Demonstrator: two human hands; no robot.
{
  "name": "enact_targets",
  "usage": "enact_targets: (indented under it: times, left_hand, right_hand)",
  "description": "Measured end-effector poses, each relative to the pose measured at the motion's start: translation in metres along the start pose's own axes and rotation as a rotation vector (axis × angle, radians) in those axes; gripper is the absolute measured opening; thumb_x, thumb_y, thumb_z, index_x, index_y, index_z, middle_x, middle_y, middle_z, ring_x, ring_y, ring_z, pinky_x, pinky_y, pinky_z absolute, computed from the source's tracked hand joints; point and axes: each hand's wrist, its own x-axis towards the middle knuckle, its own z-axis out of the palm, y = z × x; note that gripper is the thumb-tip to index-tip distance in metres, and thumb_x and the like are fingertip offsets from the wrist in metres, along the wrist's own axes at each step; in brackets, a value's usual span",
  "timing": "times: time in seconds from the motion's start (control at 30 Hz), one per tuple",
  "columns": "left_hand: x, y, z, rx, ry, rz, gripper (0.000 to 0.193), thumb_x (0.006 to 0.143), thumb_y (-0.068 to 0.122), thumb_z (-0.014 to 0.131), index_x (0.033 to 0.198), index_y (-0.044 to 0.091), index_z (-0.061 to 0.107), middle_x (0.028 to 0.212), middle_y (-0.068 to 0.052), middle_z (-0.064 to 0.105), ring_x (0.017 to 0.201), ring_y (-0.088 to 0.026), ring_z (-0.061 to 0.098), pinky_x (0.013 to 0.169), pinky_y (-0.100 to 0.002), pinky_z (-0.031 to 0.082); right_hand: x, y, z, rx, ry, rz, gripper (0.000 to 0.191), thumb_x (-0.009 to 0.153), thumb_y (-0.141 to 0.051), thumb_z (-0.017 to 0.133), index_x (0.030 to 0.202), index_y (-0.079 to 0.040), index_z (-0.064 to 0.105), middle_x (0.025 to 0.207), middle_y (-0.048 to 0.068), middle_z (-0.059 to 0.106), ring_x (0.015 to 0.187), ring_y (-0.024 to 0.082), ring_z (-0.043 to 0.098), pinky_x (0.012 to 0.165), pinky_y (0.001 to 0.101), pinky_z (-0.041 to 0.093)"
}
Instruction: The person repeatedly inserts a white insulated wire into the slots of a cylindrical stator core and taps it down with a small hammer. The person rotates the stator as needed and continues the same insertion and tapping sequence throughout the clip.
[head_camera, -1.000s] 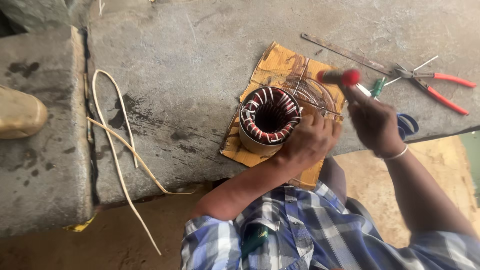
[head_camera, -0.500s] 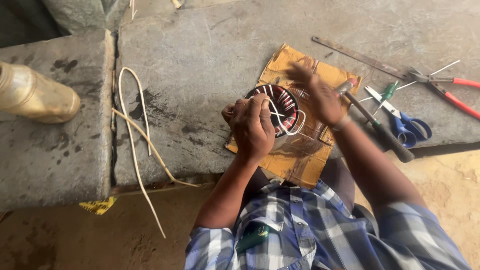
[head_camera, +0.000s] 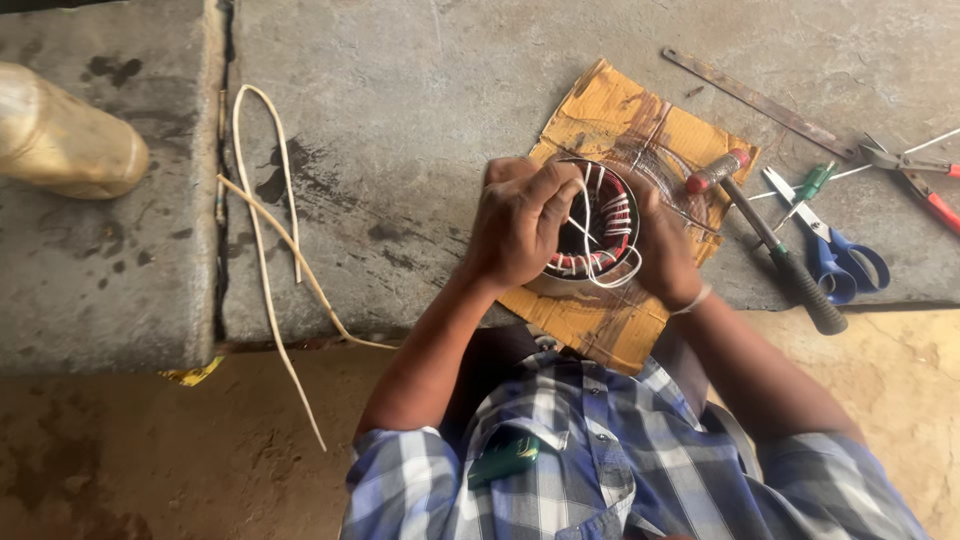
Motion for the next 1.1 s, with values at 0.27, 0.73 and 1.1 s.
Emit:
enact_targets:
  times: [0.27, 0.73, 1.1]
  left_hand:
    - [0.043, 0.041, -0.032, -0.108, -0.458, 0.097, 0.011, 0.103, 0.013, 0.066, 0.094, 0.010, 0.071, 0.077, -0.009, 0.070, 0.078, -0.020, 0.072, 0.074, -0.040, 0.058]
    - [0.037, -0.027, -0.014, 0.062, -0.699, 0.010, 0.010, 0.092, 0.015, 0.065, 0.095, 0.006, 0.067, 0.092, -0.014, 0.070, 0.089, -0.028, 0.074, 0.074, -0.039, 0.061]
    - [0.037, -0.005, -0.001, 0.066, -0.750, -0.094, 0.011, 0.094, 0.020, 0.066, 0.095, 0.010, 0.071, 0.092, -0.009, 0.071, 0.086, -0.025, 0.074, 0.078, -0.040, 0.060]
  right_hand:
    - [0.043, -0.050, -0.029, -0.634, -0.504, -0.333, 0.018, 0.075, -0.009, 0.079, 0.090, -0.005, 0.070, 0.095, 0.009, 0.067, 0.092, 0.026, 0.061, 0.081, 0.0329, 0.048]
    - [0.003, -0.013, -0.030, -0.322, -0.251, -0.326, 0.013, 0.102, -0.023, 0.067, 0.097, -0.012, 0.065, 0.101, 0.004, 0.075, 0.102, 0.020, 0.068, 0.089, 0.0314, 0.055]
    - [0.008, -0.035, -0.045, -0.577, -0.321, -0.547, 0.019, 0.089, 0.007, 0.064, 0.092, -0.012, 0.064, 0.101, 0.004, 0.077, 0.097, 0.023, 0.067, 0.085, 0.0321, 0.058]
